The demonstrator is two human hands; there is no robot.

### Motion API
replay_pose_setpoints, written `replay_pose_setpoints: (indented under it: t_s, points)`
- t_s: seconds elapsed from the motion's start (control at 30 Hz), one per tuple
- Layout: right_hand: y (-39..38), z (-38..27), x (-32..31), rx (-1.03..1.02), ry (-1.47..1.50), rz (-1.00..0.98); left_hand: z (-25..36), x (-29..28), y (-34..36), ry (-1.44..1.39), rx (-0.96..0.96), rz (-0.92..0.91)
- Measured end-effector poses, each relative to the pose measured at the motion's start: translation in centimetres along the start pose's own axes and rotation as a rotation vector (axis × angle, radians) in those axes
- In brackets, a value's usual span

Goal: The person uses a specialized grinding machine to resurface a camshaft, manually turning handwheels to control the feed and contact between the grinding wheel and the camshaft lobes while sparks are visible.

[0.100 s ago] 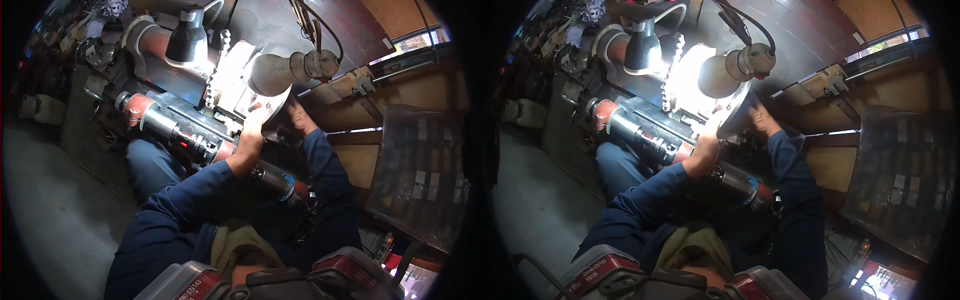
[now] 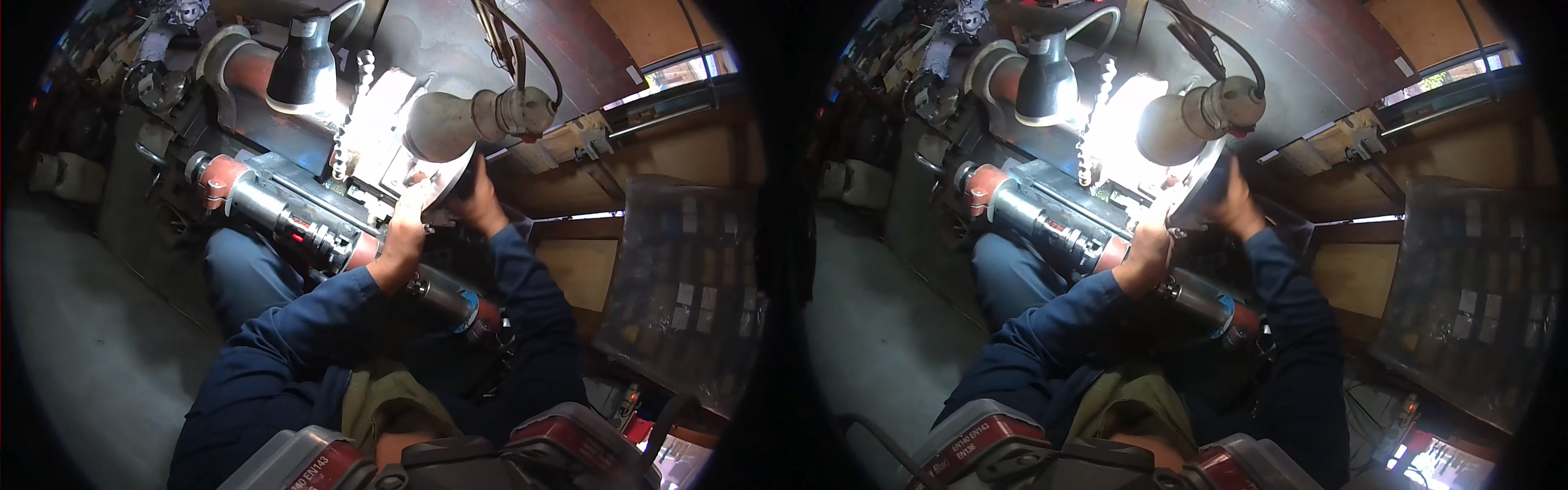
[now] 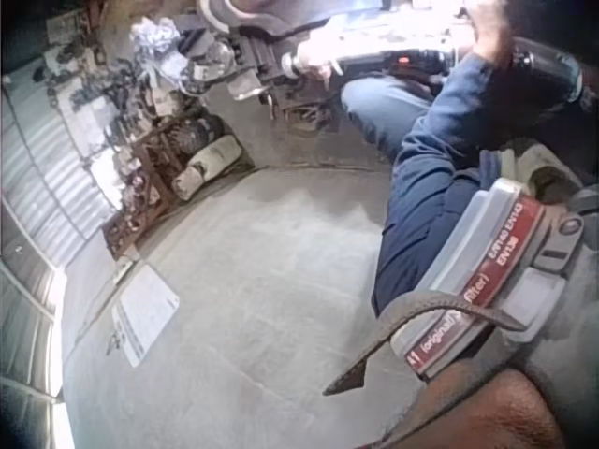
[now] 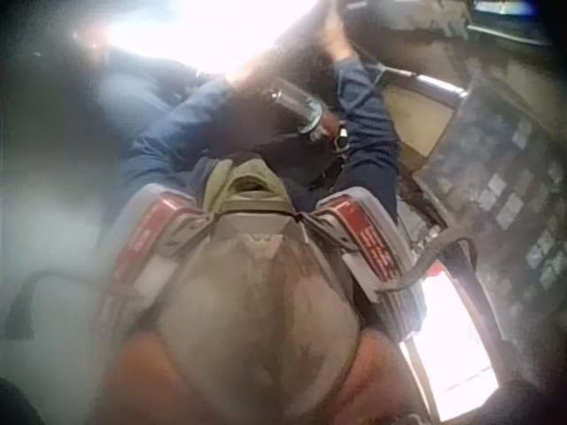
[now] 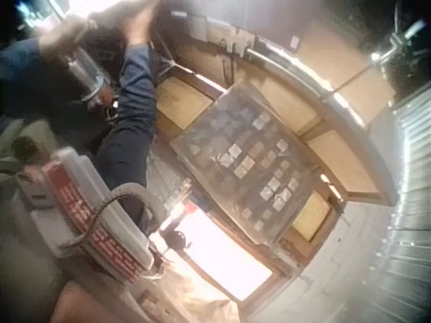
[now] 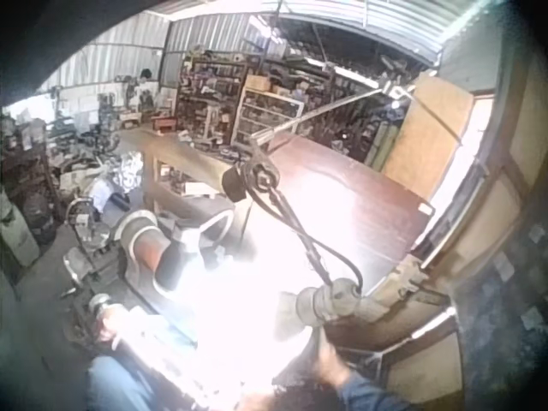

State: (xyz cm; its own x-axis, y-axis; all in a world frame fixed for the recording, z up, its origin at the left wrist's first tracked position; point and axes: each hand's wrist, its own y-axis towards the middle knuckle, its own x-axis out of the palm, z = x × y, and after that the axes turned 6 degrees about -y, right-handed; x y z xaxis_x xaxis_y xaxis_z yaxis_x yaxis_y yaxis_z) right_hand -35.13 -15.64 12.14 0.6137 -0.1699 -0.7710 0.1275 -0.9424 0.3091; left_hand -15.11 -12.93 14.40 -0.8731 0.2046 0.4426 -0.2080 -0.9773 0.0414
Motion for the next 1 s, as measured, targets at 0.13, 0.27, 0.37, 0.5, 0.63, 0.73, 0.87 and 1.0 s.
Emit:
replay_pose_setpoints:
  t_s: [0.13,0.27,0.37,0.5,0.63,0.73,0.87,1.0]
  points:
    - [2.3,-2.6,-1.5,0.054,0.154,-0.016,-0.1,-0.1,-0.3,0.026,0.007,0.061]
    - [4.7,-2.7,-0.6,0.604,1.293,-0.397,-0.2,-0.4,0.2,0.028,-0.026,0.042]
    - [5.2,-3.1,-1.6,0.767,1.469,-0.521,-0.7,-0.2,-0.5,0.157,-0.023,0.082]
    - [3.5,0.9,-0.7,0.274,0.712,-0.308,-0.6,-0.4,-0.2,-0.001,-0.054,0.018]
    - [1.9,-1.4,-1.1,0.056,0.352,-0.210,0.8,-0.4,-1.1,0.088,0.029,0.012]
    - [4.0,-2.8,-1.1,0.642,1.480,-0.543,1.1,0.1,-0.4,-0.133,-0.252,0.076]
    - [3.5,0.0,-0.6,0.600,1.398,-0.513,-0.2,0.0,-0.3,0.198,0.042,0.028]
    - [3.2,0.3,-0.8,0.092,0.324,-0.268,0.5,-0.5,-0.1,0.151,0.009,0.012]
